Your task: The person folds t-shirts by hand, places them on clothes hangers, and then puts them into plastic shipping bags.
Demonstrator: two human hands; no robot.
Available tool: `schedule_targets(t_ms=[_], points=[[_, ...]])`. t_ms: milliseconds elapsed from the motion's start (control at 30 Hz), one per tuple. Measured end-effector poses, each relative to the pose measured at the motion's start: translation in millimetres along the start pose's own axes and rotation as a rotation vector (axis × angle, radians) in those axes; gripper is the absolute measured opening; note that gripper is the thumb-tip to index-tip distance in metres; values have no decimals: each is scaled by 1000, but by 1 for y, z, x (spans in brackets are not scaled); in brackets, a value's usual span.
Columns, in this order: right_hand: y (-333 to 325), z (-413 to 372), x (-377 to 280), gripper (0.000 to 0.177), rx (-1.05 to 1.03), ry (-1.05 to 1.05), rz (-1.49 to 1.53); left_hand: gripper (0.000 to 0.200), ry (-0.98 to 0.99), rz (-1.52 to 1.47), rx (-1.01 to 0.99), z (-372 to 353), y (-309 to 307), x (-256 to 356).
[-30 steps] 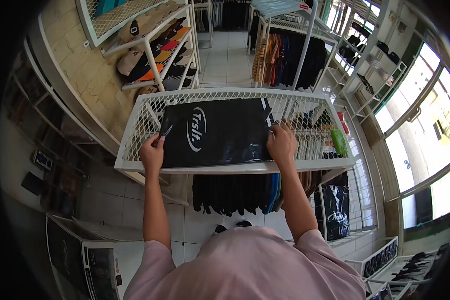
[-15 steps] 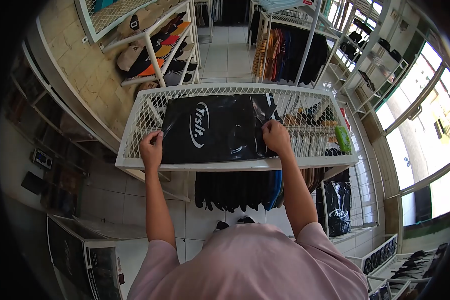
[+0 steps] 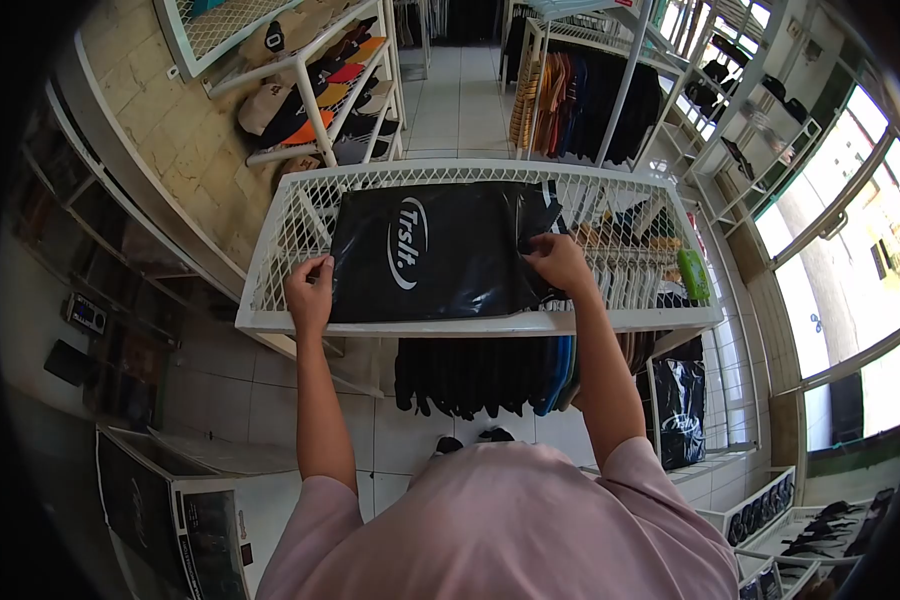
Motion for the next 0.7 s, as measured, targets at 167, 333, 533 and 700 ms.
schedule_targets(t_ms=[167, 333, 533, 700], points=[[-7, -16, -41, 50, 139, 53, -355, 27, 39, 4, 10, 2, -1, -5], [0, -11, -42, 42, 38, 128, -377, 24, 98, 0, 23, -1, -2, 1], [9, -10, -52, 31, 233, -8, -423, 24, 58, -18, 42, -1, -2, 3], [-18, -6, -38, 33, 349, -9, -177, 27, -73, -86, 100, 7, -23, -7]])
Point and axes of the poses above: each hand's wrist, its own z-axis towards the middle knuckle, its own y-axis out of the palm, x = y × z, the point moved 8 cm from there along z, towards the middle knuckle, and after that the axes turned 11 degrees about -z, right-handed, at the moved point
